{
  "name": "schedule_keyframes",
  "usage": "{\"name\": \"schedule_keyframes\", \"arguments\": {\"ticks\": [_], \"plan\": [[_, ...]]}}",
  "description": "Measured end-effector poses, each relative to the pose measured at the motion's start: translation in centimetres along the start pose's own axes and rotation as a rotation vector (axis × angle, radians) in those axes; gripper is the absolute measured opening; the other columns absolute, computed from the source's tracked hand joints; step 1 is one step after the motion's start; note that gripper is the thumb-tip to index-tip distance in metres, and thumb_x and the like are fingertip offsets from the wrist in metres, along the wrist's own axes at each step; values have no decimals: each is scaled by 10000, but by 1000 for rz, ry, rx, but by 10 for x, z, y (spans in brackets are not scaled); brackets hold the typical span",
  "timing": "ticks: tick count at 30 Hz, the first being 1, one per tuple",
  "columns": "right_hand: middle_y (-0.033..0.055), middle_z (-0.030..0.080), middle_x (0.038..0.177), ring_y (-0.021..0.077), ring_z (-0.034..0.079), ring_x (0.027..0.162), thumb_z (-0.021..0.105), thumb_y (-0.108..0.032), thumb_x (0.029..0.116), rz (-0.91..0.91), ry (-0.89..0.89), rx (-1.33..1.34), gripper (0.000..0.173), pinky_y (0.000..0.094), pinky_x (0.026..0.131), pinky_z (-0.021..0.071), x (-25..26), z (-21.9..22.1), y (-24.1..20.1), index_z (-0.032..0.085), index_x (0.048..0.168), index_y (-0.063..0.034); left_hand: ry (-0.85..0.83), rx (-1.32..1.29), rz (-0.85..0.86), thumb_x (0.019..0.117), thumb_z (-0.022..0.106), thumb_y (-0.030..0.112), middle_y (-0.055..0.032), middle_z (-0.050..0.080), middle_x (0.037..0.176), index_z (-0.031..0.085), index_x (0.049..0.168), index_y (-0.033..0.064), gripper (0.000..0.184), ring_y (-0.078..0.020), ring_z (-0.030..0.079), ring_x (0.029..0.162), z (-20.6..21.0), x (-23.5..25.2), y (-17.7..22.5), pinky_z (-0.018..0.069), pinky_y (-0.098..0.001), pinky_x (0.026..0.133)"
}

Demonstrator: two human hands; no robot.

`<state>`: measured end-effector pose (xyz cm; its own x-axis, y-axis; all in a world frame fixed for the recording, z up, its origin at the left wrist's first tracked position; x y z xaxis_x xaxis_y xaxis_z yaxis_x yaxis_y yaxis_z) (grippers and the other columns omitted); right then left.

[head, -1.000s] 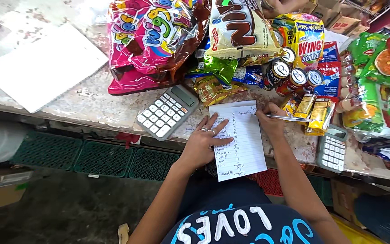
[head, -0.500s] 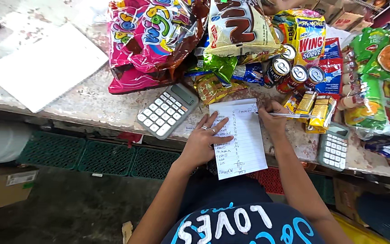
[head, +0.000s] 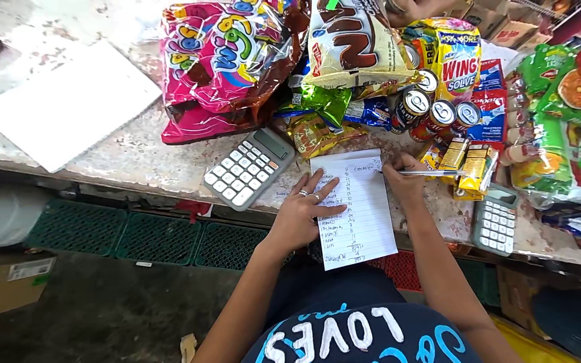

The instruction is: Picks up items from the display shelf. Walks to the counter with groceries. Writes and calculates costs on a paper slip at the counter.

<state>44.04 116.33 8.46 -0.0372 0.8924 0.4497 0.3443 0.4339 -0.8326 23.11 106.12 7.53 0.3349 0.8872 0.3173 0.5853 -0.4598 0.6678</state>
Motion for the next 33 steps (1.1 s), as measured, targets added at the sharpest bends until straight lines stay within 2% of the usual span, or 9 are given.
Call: {"name": "schedule_keyframes", "arguments": {"ticks": [8,11,17,26,30,33], "plan": [[-67,517,599,-64,450,537,641,18,833,-12,-8,-39,228,111,517,380,0,0,-4,528,650,-59,21,8,18,914,690,250,-110,641,1406,832,1069,252,210,-472,436,1428,0,-1,0,330,-668,1150],[-88,494,590,-74,425,516,645,4,824,-7,17,-53,236,96,502,372,1,-3,-2,519,650,-94,23,8,24,912,691,238,-129,658,1377,833,1064,244,208,-479,452,1414,-2,0,2,324,-679,1148],[-53,503,578,-59,434,522,635,34,811,-67,31,-69,259,108,507,358,-1,-2,-8,499,613,-62,23,-1,14,913,694,235,-125,661,1373,833,1063,243,205,-483,450,1414,-2,0,2,318,-676,1153],[-58,477,580,-51,418,514,637,15,811,-38,53,-138,267,105,495,349,-2,-4,-5,478,624,-89,11,0,7,908,699,219,-123,664,1369,828,1081,252,218,-493,450,1409,-3,2,4,326,-688,1138],[-69,533,593,-56,468,521,673,-34,866,2,-58,-17,229,116,506,407,-4,6,-6,560,671,-72,3,-4,1,909,702,218,-123,668,1364,828,1083,252,217,-487,451,1412,-2,2,4,316,-685,1149],[-45,532,572,-33,468,500,689,-67,873,-23,-96,-63,242,137,487,397,-6,11,-6,570,662,-60,2,-4,7,904,700,208,-123,670,1361,828,1080,251,222,-488,455,1408,-2,2,4,316,-691,1147]]}}
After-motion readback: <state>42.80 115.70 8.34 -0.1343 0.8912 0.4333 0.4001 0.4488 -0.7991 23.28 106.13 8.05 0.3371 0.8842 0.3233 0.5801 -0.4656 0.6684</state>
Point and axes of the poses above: each hand's wrist, its own x-axis towards the middle knuckle, its own z-axis out of the palm, y = z × x, the point moved 9 cm from there along x, towards the middle knuckle
